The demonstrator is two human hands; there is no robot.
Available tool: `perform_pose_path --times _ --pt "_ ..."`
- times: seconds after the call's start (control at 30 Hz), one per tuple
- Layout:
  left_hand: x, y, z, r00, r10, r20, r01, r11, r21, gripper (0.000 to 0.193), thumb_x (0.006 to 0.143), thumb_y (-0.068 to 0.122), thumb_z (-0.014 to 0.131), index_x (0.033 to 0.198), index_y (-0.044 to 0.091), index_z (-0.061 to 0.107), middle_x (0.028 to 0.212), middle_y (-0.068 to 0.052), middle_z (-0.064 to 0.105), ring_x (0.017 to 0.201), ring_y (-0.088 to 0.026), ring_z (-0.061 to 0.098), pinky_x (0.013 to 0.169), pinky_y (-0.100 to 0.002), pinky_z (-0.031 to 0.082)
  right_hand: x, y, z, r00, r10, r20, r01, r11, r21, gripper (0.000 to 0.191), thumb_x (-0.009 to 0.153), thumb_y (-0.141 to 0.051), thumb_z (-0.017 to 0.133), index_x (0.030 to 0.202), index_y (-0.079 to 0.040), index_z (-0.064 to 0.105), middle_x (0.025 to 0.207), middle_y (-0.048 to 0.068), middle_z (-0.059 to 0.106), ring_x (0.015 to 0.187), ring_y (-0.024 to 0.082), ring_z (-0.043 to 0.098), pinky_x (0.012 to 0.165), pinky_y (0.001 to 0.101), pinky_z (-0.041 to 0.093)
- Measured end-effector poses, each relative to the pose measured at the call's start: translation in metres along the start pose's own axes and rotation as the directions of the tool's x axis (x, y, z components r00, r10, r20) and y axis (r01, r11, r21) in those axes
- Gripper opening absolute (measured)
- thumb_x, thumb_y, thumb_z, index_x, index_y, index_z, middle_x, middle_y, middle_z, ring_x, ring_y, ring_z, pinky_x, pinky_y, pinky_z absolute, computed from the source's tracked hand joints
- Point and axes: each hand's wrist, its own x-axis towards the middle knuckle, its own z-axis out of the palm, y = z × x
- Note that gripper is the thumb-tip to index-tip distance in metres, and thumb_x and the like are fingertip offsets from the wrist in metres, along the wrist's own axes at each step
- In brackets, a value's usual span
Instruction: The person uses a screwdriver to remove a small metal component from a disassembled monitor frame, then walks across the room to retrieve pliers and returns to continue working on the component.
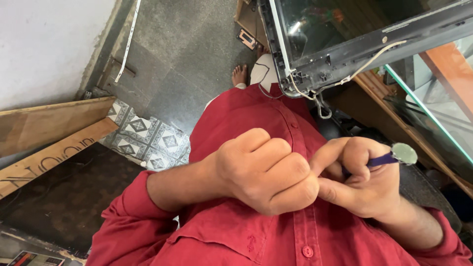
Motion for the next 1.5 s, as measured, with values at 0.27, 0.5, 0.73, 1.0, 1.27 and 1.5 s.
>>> perform_pose_path --times 0.27,0.5,0.73,1.0,1.27,1.5 --pt "-0.006 0.002 -0.002 0.995 -0.082 -0.060 0.073 0.988 -0.140 0.013 0.089 0.017 0.067 0.086 0.015 0.055 0.075 0.003 0.044 0.061 -0.012 0.043 0.056 -0.030 0.030 0.004 0.011 0.013 0.965 -0.263 -0.015 0.261 0.962 -0.083 0.049 0.082 0.007 0.079 0.087 -0.017 0.036 0.103 0.017 0.072 0.058 0.003 0.047 0.056 0.0267 0.047" --pt "-0.011 0.000 -0.012 0.977 -0.205 -0.061 0.174 0.929 -0.325 0.014 0.086 0.019 0.066 0.083 0.010 0.057 0.074 -0.002 0.050 0.059 -0.018 0.048 0.055 -0.034 0.035 0.005 0.008 0.011 0.988 -0.151 -0.030 0.146 0.864 0.482 0.048 0.090 0.010 0.080 0.090 -0.016 0.039 0.104 0.013 0.073 0.058 0.010 0.051 0.055 0.0237 0.043" --pt "-0.021 0.002 -0.019 0.895 -0.446 0.003 0.348 0.694 -0.630 0.013 0.081 0.006 0.064 0.089 0.006 0.054 0.083 -0.007 0.055 0.066 -0.024 0.055 0.059 -0.035 0.044 0.004 0.004 0.014 0.998 -0.045 0.042 0.008 0.772 0.636 0.049 0.090 0.006 0.083 0.090 -0.018 0.040 0.100 0.009 0.073 0.068 0.010 0.050 0.057 0.0238 0.037" --pt "-0.032 0.007 -0.027 0.798 -0.571 0.191 0.442 0.339 -0.831 0.010 0.084 0.001 0.058 0.092 0.005 0.052 0.087 -0.007 0.054 0.066 -0.016 0.050 0.059 -0.027 0.042 0.002 -0.006 0.018 0.999 -0.032 0.029 0.008 0.795 0.607 0.046 0.091 0.004 0.082 0.086 -0.016 0.040 0.100 0.010 0.074 0.062 0.008 0.051 0.059 0.0242 0.037" --pt "-0.021 0.000 -0.031 0.798 -0.274 0.537 0.263 -0.643 -0.720 0.009 0.104 0.014 0.049 0.099 0.007 0.046 0.097 -0.007 0.054 0.073 -0.011 0.044 0.068 -0.023 0.044 -0.008 -0.012 0.019 0.998 -0.036 -0.043 0.055 0.794 0.605 0.047 0.090 0.006 0.081 0.087 -0.017 0.040 0.098 0.011 0.074 0.066 0.012 0.053 0.054 0.0256 0.038" --pt "0.025 -0.001 -0.019 0.792 -0.144 0.593 0.333 -0.712 -0.618 0.013 0.104 0.016 0.047 0.094 0.007 0.044 0.094 -0.007 0.054 0.071 -0.011 0.044 0.066 -0.025 0.042 -0.014 -0.035 0.003 0.978 -0.166 -0.127 0.209 0.790 0.577 0.047 0.089 0.010 0.078 0.083 -0.016 0.039 0.099 0.014 0.075 0.064 0.014 0.057 0.057 0.0296 0.039"
